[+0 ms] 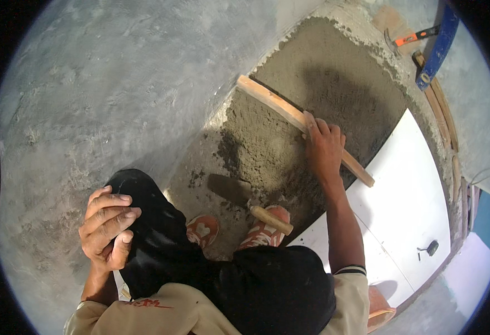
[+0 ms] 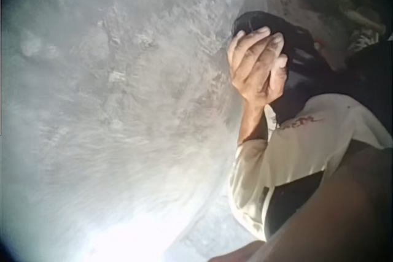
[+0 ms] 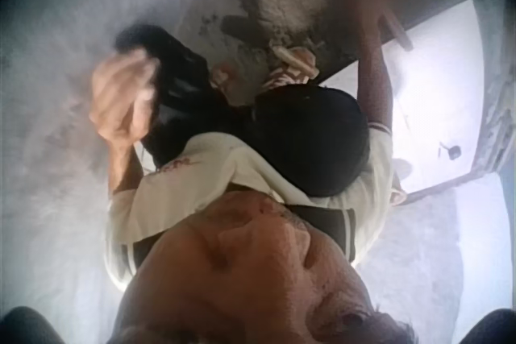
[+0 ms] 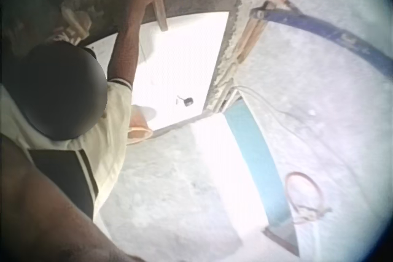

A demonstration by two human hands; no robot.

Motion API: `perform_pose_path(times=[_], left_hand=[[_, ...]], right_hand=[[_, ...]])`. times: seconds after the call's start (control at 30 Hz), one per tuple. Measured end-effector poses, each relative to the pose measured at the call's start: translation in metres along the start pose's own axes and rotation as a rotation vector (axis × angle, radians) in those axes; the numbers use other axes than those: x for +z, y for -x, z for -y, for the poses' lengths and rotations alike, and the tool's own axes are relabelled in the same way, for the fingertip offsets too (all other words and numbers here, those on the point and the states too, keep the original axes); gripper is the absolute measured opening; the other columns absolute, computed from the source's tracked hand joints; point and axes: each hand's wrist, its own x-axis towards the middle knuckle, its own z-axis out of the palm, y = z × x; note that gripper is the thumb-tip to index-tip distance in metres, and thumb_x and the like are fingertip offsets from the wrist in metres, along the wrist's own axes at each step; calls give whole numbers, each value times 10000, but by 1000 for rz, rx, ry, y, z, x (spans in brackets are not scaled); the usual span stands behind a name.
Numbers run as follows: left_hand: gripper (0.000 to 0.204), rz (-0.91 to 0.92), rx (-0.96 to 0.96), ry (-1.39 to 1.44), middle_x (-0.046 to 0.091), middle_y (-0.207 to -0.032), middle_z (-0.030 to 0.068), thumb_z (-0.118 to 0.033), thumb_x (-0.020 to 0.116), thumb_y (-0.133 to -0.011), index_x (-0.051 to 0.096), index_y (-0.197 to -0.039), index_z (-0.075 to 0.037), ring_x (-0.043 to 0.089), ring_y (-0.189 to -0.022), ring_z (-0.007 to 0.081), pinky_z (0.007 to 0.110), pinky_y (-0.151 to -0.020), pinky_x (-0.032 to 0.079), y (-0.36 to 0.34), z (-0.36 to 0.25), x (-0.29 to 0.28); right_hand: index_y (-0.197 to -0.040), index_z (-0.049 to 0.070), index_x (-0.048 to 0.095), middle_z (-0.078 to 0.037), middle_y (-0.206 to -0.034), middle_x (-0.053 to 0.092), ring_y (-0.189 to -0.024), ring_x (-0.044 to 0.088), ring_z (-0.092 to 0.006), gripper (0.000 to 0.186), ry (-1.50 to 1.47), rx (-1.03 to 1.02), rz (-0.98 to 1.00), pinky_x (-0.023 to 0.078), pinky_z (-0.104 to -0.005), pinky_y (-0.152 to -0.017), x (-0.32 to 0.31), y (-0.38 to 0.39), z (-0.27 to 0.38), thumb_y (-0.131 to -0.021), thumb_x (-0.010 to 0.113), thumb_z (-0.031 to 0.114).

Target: The person scoops cement from a bucket and spreads it onto the floor using a trowel. They then use a wooden straightedge to level the cement surface and smooth it with the trowel.

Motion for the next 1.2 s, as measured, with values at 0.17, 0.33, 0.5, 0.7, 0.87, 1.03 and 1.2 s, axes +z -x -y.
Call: perform_pose_path(times=[0.17,0.33,0.5,0.7,0.87,1.03,1.2], left_hand=[[220,-13,27,-9,821,-976,95,-195,779,-878,823,-1033,-45,755,-1084,288,525,-1089,494,2,2,-2],[210,-24,6,14,822,-984,97,-182,784,-876,822,-1033,-48,753,-1093,288,526,-1096,488,1,-2,-3],[213,-14,37,-3,822,-993,101,-192,798,-877,821,-1030,-45,756,-1092,295,531,-1096,488,1,0,-3],[255,1,20,21,811,-972,142,-231,718,-958,793,-1073,-17,728,-1118,335,578,-1115,451,4,-2,-4],[228,-9,39,5,817,-985,114,-205,763,-910,810,-1048,-30,745,-1103,309,543,-1097,481,5,-2,-4],[236,-25,46,-15,820,-998,105,-205,786,-895,818,-1055,-34,751,-1102,292,533,-1086,496,3,-1,-3],[229,-23,45,-11,820,-989,107,-212,780,-913,819,-1047,-30,750,-1103,295,532,-1088,494,3,0,-3]], right_hand=[[-1524,193,592,-83,-1340,683,-1175,620,-328,548,-42,134,-120,467,-544,-1017,-10,-33,-17,-991,717,174],[-1541,211,577,-62,-1344,682,-1190,616,-318,540,-28,13,-31,475,-546,-1021,7,-1,-2,-1017,696,159],[-1554,214,560,-71,-1389,663,-1224,608,-349,562,-36,149,-51,477,-545,-1009,-12,-31,-13,-1011,705,187],[-1539,222,570,-82,-1369,667,-1221,604,-352,587,-29,-2,9,475,-542,-1007,1,9,7,-976,730,180],[-1525,202,579,-77,-1373,666,-1238,595,-349,580,-95,64,-16,468,-543,-1023,-10,7,7,-966,729,165],[-1443,163,646,-69,-1367,671,-1198,599,-338,508,-71,22,-14,469,-532,-1010,-11,20,21,-946,749,157],[-1419,133,674,-80,-1359,677,-1201,598,-342,466,-74,-92,39,471,-537,-993,-2,43,24,-957,728,168]])
